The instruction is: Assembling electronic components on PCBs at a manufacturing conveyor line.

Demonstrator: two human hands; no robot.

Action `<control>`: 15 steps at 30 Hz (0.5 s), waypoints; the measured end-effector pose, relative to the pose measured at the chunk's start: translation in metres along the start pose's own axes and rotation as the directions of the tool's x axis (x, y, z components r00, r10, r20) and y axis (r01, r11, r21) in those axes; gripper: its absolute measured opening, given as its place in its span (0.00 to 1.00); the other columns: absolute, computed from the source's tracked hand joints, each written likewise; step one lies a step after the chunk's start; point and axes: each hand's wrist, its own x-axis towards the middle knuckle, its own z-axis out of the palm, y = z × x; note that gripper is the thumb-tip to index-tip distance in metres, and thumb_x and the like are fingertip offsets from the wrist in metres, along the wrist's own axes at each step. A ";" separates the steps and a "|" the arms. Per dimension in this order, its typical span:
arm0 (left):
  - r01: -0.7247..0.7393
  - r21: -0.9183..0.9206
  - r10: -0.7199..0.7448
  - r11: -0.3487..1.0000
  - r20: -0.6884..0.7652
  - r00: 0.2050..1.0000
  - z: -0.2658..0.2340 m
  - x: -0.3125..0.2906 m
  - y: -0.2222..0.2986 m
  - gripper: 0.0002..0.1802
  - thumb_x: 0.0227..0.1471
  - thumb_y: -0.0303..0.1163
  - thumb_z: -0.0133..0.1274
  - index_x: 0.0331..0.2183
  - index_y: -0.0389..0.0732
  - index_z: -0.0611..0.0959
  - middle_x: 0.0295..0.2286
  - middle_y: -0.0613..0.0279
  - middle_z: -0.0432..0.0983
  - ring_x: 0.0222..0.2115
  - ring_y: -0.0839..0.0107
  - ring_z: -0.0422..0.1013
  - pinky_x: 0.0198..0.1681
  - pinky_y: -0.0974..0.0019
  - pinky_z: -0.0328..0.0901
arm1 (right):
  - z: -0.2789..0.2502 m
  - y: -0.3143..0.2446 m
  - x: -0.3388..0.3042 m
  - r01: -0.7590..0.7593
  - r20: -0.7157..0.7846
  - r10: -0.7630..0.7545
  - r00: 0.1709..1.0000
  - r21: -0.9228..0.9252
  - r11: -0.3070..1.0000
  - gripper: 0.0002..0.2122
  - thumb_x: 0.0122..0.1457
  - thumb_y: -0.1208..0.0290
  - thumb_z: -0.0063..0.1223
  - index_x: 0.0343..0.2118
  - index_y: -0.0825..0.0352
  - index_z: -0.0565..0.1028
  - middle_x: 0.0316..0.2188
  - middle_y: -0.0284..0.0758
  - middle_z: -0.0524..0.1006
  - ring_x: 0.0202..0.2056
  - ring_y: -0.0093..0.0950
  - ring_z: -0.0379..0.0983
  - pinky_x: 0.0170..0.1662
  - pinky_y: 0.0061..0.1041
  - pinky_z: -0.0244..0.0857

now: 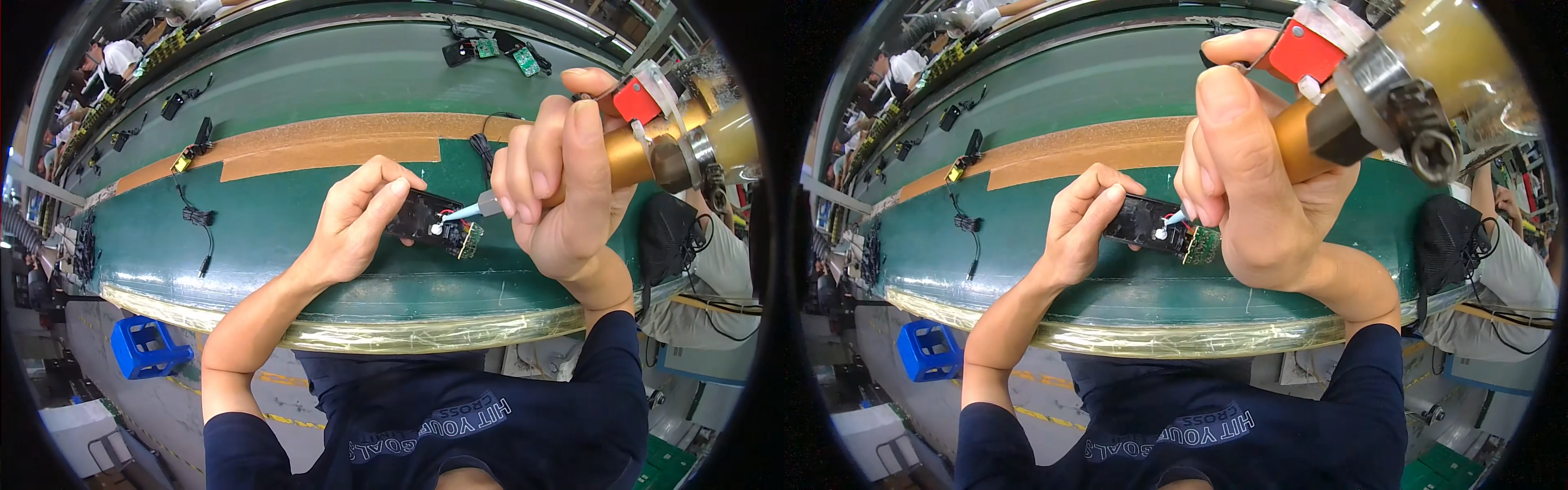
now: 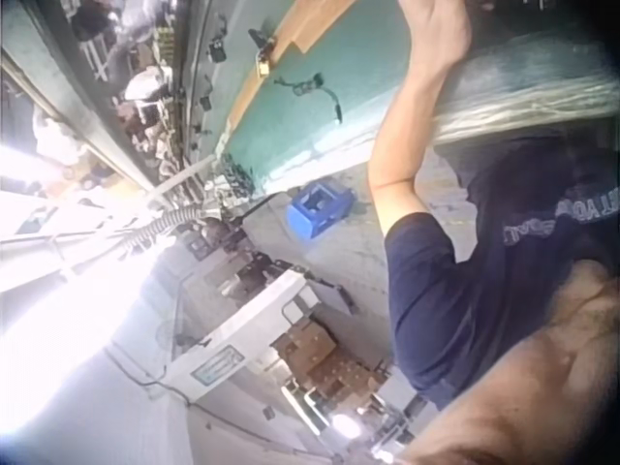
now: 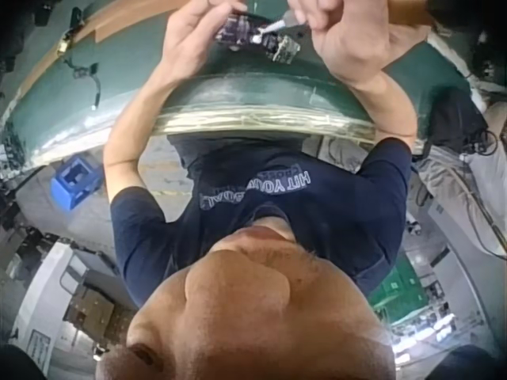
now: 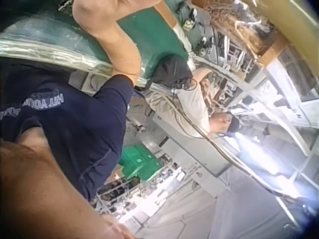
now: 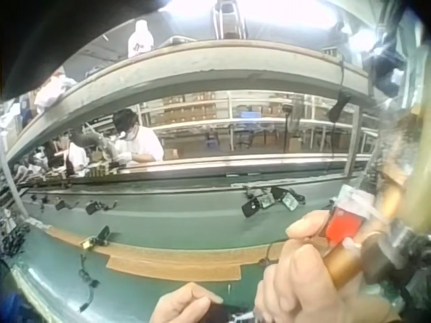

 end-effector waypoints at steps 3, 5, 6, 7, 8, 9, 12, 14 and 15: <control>0.011 0.016 -0.010 1.000 -0.003 1.000 0.002 0.002 -0.002 0.08 0.61 0.27 0.42 0.37 0.35 0.75 0.25 0.64 0.72 0.22 0.80 0.66 0.25 0.76 0.65 | -0.004 0.002 0.001 0.017 -0.014 -0.017 1.000 -0.016 1.000 0.12 0.69 0.67 0.32 0.52 0.62 0.61 0.16 0.25 0.60 0.11 0.14 0.51 0.13 0.14 0.50; -0.002 0.011 0.002 1.000 -0.010 1.000 0.005 0.004 -0.008 0.08 0.61 0.27 0.42 0.37 0.35 0.75 0.25 0.64 0.71 0.22 0.80 0.66 0.25 0.76 0.65 | -0.008 0.005 0.000 0.013 -0.038 -0.014 0.999 -0.010 1.000 0.12 0.69 0.67 0.32 0.53 0.62 0.62 0.16 0.25 0.60 0.11 0.14 0.50 0.13 0.14 0.50; -0.007 0.008 0.007 1.000 -0.015 1.000 0.006 0.005 -0.010 0.08 0.61 0.27 0.42 0.37 0.35 0.75 0.24 0.64 0.71 0.22 0.80 0.66 0.25 0.76 0.65 | -0.010 0.007 0.000 0.012 -0.051 -0.012 0.999 -0.007 1.000 0.12 0.69 0.67 0.32 0.53 0.62 0.62 0.16 0.25 0.60 0.11 0.14 0.50 0.13 0.14 0.50; -0.013 0.006 0.013 1.000 -0.019 1.000 0.008 0.006 -0.013 0.08 0.61 0.27 0.42 0.37 0.35 0.75 0.24 0.65 0.71 0.22 0.80 0.66 0.25 0.76 0.65 | -0.012 0.008 0.000 0.010 -0.064 -0.010 0.998 -0.004 1.000 0.12 0.69 0.68 0.32 0.53 0.62 0.62 0.16 0.25 0.60 0.11 0.14 0.50 0.13 0.14 0.50; -0.014 0.006 0.014 1.000 -0.018 1.000 0.010 0.009 -0.016 0.08 0.61 0.27 0.42 0.37 0.35 0.75 0.24 0.65 0.71 0.22 0.80 0.66 0.25 0.76 0.65 | -0.016 0.009 -0.001 0.011 -0.063 -0.011 0.998 -0.005 1.000 0.12 0.69 0.68 0.32 0.53 0.62 0.62 0.16 0.25 0.60 0.11 0.14 0.50 0.13 0.14 0.50; -0.011 -0.003 0.011 1.000 -0.025 1.000 0.011 0.011 -0.019 0.08 0.61 0.27 0.42 0.37 0.35 0.75 0.24 0.65 0.71 0.22 0.80 0.66 0.25 0.76 0.65 | -0.019 0.010 -0.001 0.009 -0.065 -0.010 0.998 -0.010 1.000 0.13 0.69 0.68 0.32 0.53 0.62 0.62 0.16 0.25 0.60 0.11 0.14 0.50 0.13 0.14 0.50; -0.004 -0.028 0.003 1.000 -0.044 0.999 0.014 0.015 -0.025 0.08 0.61 0.27 0.42 0.36 0.35 0.75 0.24 0.65 0.71 0.21 0.80 0.66 0.25 0.76 0.65 | -0.025 0.013 -0.001 0.008 -0.070 -0.009 0.997 -0.027 1.000 0.13 0.69 0.68 0.33 0.54 0.63 0.61 0.16 0.25 0.60 0.11 0.14 0.50 0.13 0.14 0.50; 0.002 -0.021 -0.003 1.000 -0.045 0.999 0.010 0.011 -0.018 0.08 0.61 0.28 0.42 0.36 0.35 0.75 0.24 0.64 0.71 0.21 0.80 0.66 0.24 0.76 0.65 | -0.019 0.010 0.000 0.019 -0.052 -0.019 0.998 -0.014 1.000 0.13 0.69 0.68 0.33 0.54 0.63 0.61 0.16 0.25 0.60 0.11 0.14 0.50 0.13 0.14 0.50; 0.007 -0.016 -0.008 1.000 -0.045 0.999 0.007 0.009 -0.015 0.08 0.61 0.28 0.42 0.36 0.35 0.75 0.24 0.64 0.71 0.21 0.80 0.67 0.24 0.76 0.65 | -0.015 0.009 0.000 0.030 -0.033 -0.031 0.999 -0.002 1.000 0.13 0.69 0.68 0.33 0.54 0.63 0.61 0.16 0.25 0.60 0.11 0.14 0.50 0.13 0.14 0.49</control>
